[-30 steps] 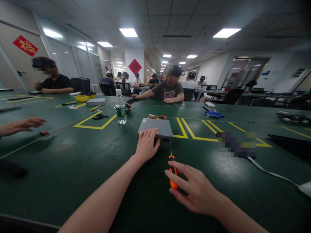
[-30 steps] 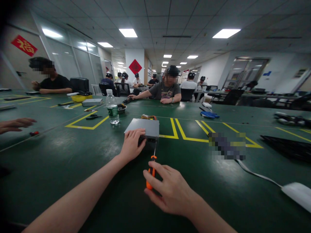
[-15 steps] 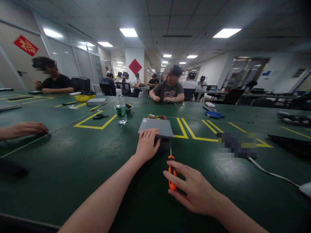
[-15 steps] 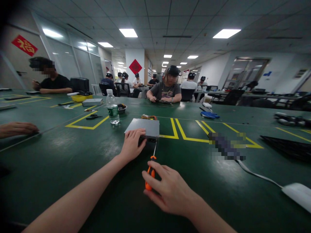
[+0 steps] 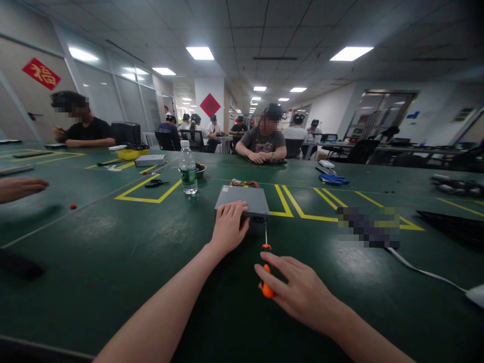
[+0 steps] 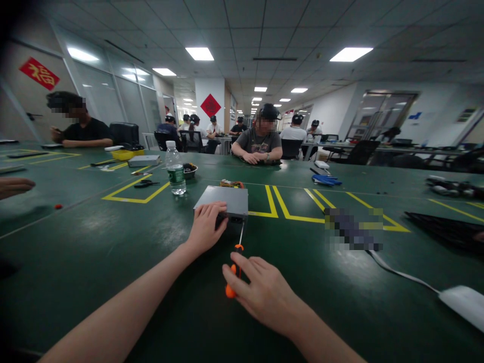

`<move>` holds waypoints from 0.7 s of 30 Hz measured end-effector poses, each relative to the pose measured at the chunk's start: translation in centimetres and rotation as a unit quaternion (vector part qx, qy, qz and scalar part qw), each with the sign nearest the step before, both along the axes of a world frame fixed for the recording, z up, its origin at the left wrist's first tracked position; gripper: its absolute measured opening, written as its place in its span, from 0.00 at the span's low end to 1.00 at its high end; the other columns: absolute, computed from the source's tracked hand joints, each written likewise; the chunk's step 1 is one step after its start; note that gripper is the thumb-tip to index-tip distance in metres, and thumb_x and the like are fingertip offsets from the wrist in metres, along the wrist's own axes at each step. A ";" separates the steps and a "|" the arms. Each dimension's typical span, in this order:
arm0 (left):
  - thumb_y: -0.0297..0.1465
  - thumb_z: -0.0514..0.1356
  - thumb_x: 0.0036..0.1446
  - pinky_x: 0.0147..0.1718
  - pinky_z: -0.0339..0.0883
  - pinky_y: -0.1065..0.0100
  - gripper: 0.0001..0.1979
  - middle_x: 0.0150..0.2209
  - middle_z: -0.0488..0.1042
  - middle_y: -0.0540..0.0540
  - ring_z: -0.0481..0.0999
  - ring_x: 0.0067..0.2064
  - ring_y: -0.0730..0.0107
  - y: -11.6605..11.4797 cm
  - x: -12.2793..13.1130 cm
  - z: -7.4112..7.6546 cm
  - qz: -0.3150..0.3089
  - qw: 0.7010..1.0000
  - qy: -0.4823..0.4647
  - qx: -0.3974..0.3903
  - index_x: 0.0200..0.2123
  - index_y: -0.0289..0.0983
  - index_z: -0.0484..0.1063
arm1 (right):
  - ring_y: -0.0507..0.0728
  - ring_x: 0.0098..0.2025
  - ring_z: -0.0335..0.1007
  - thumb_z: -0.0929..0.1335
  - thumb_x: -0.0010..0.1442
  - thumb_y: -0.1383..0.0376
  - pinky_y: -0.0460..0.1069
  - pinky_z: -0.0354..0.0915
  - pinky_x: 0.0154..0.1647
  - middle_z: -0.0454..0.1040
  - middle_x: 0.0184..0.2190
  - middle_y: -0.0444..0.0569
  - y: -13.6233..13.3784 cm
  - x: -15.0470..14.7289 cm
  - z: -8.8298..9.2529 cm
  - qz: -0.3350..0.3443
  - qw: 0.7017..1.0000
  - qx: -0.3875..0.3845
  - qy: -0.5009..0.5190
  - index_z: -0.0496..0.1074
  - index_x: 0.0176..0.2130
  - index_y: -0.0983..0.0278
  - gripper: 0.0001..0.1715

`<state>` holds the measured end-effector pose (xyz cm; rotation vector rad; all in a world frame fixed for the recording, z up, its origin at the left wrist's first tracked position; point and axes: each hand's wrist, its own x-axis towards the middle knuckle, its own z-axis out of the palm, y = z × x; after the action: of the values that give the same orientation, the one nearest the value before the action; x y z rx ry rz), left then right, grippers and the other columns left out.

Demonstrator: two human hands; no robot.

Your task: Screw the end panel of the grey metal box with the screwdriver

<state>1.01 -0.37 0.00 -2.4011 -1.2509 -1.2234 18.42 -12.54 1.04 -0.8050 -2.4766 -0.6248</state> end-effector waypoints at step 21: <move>0.29 0.54 0.55 0.52 0.53 0.59 0.10 0.50 0.70 0.47 0.65 0.53 0.64 -0.1 0.0 0.2 0.005 1.000 0.005 0.006 0.42 0.40 0.64 | 0.58 0.43 0.69 0.61 0.59 0.67 0.50 0.69 0.37 0.69 0.45 0.62 -0.3 0.1 0.2 -0.011 0.999 0.010 0.039 0.66 0.47 0.70 0.16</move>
<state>1.02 -0.48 0.16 -2.3862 -1.2475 -1.2110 18.54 -12.85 1.20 -0.8332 -2.3901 -0.6122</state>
